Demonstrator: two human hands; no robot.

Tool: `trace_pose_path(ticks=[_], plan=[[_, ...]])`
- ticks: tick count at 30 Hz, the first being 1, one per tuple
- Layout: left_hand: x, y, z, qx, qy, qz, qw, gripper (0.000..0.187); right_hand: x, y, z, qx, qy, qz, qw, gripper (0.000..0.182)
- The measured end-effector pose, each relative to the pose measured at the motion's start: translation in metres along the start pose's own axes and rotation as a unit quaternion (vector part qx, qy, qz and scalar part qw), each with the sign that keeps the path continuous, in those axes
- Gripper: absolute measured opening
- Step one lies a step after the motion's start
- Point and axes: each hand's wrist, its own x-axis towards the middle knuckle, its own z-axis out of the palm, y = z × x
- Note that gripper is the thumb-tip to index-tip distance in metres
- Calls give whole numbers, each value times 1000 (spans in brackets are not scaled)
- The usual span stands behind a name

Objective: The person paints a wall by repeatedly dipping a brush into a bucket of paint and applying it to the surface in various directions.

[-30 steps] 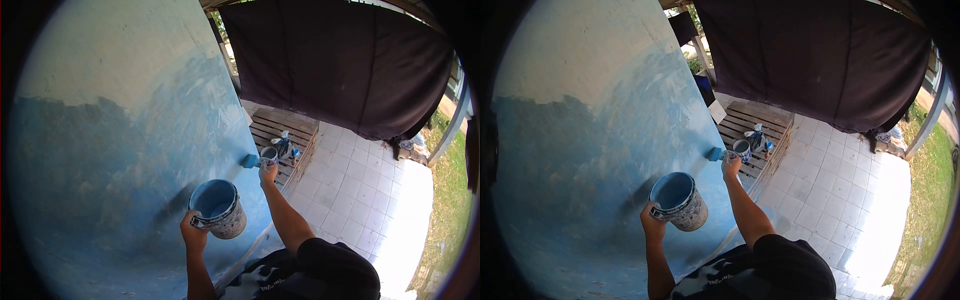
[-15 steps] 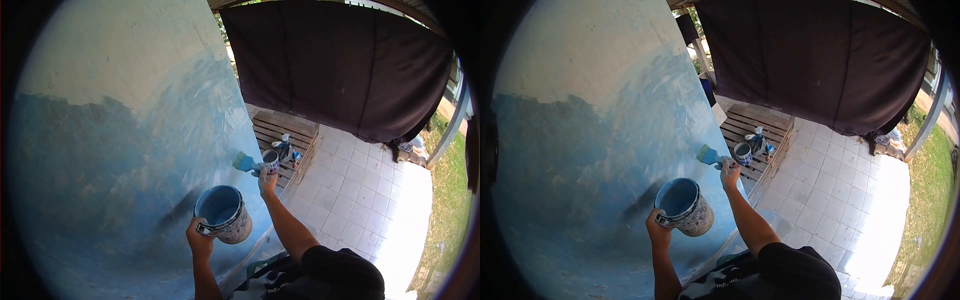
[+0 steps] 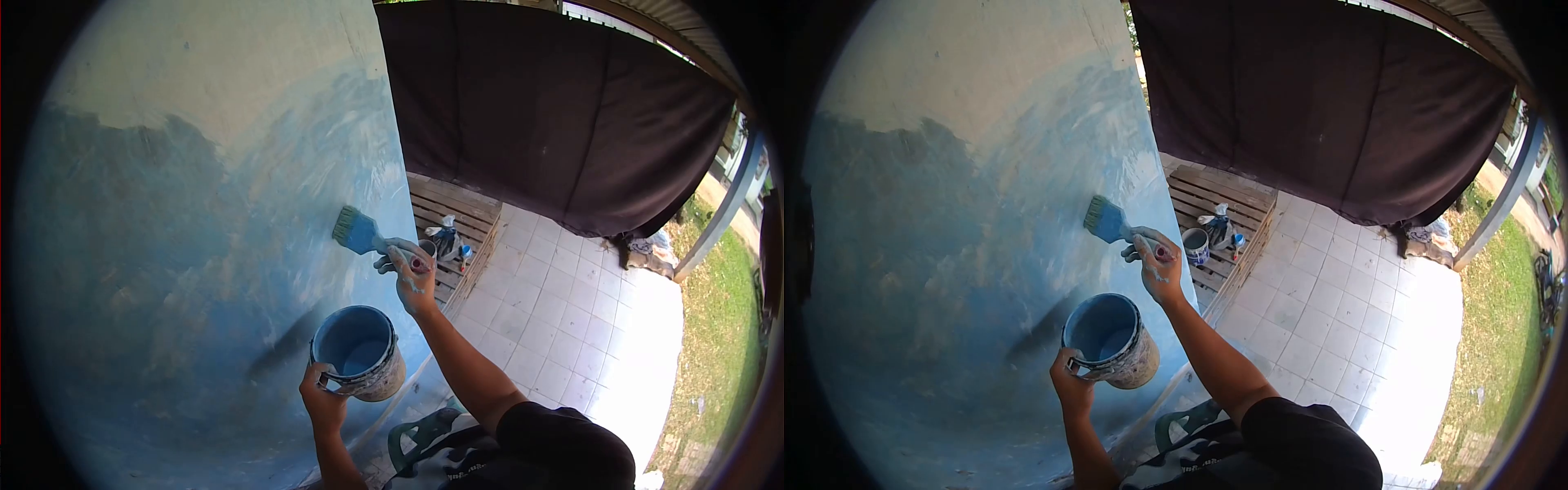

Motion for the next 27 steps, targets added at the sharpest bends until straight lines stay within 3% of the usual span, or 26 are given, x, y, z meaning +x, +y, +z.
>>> trace_pose_path(ticks=[2,5,9,13,15,16,18,21,27], plan=[[-5,-2,1,-5,5,3,1000,44,-7,31,-24,-17,-11,-10,1000,21],[-6,-15,1,-14,26,5,1000,45,-19,94,-87,-101,88,92,987,18],[-6,-17,4,-18,28,18,999,45,-17,102,-99,-144,113,139,973,18],[-7,-20,1,15,35,8,999,44,-1,31,-31,-83,83,124,985,19],[-6,-14,1,18,35,22,999,44,1,2,-6,6,-8,32,999,22],[-5,-11,1,17,35,34,999,43,2,-1,-2,8,-7,33,999,22],[-4,-13,1,21,36,37,998,43,-1,-3,3,-3,-64,15,998,23],[-9,-12,0,36,41,40,998,44,-7,48,-28,-25,-30,15,999,22],[-9,-14,5,27,52,44,997,47,2,73,-70,-141,21,58,988,20]])
